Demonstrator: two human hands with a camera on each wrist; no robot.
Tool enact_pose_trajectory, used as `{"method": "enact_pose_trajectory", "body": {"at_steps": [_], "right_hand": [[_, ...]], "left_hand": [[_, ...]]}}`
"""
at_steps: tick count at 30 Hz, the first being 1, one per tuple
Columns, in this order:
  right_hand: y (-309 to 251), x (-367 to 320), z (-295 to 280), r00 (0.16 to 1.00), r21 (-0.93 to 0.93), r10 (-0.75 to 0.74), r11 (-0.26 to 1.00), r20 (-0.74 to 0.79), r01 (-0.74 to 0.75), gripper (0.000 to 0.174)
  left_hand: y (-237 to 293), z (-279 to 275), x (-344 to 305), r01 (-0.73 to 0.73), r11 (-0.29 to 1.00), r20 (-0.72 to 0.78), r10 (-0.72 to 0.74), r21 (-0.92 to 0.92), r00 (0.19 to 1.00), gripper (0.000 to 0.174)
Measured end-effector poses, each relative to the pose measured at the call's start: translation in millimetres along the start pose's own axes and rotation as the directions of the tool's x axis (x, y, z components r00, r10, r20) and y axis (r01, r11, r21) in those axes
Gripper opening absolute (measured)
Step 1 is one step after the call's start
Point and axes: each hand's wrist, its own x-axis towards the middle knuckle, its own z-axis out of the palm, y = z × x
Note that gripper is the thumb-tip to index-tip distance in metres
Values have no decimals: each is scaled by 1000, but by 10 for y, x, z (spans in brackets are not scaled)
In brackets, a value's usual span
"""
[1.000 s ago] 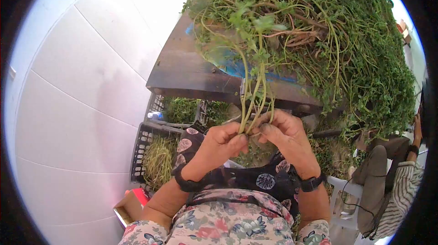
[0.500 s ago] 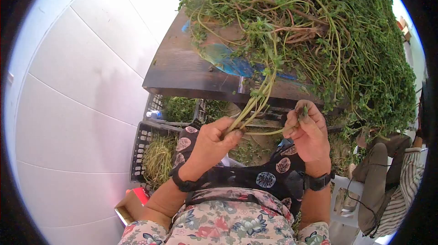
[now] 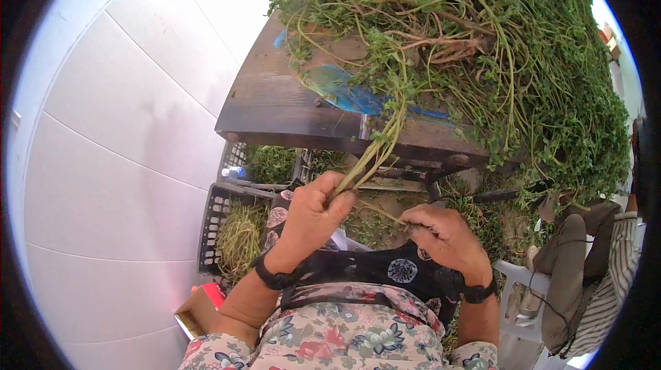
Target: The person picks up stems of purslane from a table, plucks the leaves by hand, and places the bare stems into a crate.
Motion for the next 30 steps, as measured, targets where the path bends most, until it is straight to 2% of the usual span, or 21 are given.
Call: {"method": "enact_pose_trajectory", "body": {"at_steps": [2,4,8,11,12,13,14,15,18,19,21,22,23,26,27,30], "right_hand": [[-12,-23,35,999,0,42,999,4,-42,20],[16,-27,87,993,-82,65,994,-103,-73,19],[155,1,161,921,-111,199,962,-336,-248,15],[312,43,283,825,164,234,971,-515,-173,11],[313,49,233,774,417,357,899,-522,-134,11],[300,57,156,727,638,477,767,-494,-70,10],[265,52,97,686,812,585,584,-433,14,11],[185,33,52,700,816,562,576,-440,50,11],[-9,-110,15,777,797,524,602,-349,-47,10],[-24,-160,59,759,752,532,653,-375,-85,16],[-238,-139,60,748,383,336,916,-573,-119,18],[-341,-108,55,747,161,210,977,-631,-138,19],[-362,-75,26,784,46,147,988,-602,-150,22],[-325,70,68,816,-58,79,989,-573,-136,18],[-253,77,94,817,-64,22,995,-576,-72,19],[-243,44,101,849,-2,4,1000,-529,-6,19]], "left_hand": [[6,-11,-3,-25,995,-2,26,96,1000,14],[10,-3,-24,-64,981,10,63,183,998,14],[41,127,-131,-83,993,135,71,86,988,11],[51,246,-165,-203,979,154,197,30,968,17],[66,248,-164,-209,977,149,199,49,968,17],[91,233,-164,-213,975,143,202,69,969,17],[103,219,-159,-218,972,137,204,89,969,17],[98,208,-143,-226,967,122,212,117,970,17],[47,190,-147,-220,959,89,207,180,974,18],[27,206,-140,-213,960,87,200,183,976,18],[38,244,-133,-223,951,97,206,215,974,18],[75,253,-135,-240,938,110,219,249,969,19],[103,261,-137,-259,923,121,233,284,965,19],[127,294,-140,-288,915,139,258,282,956,20],[152,292,-137,-304,907,148,271,292,951,20],[110,290,-161,-255,941,152,224,223,963,20]]}}
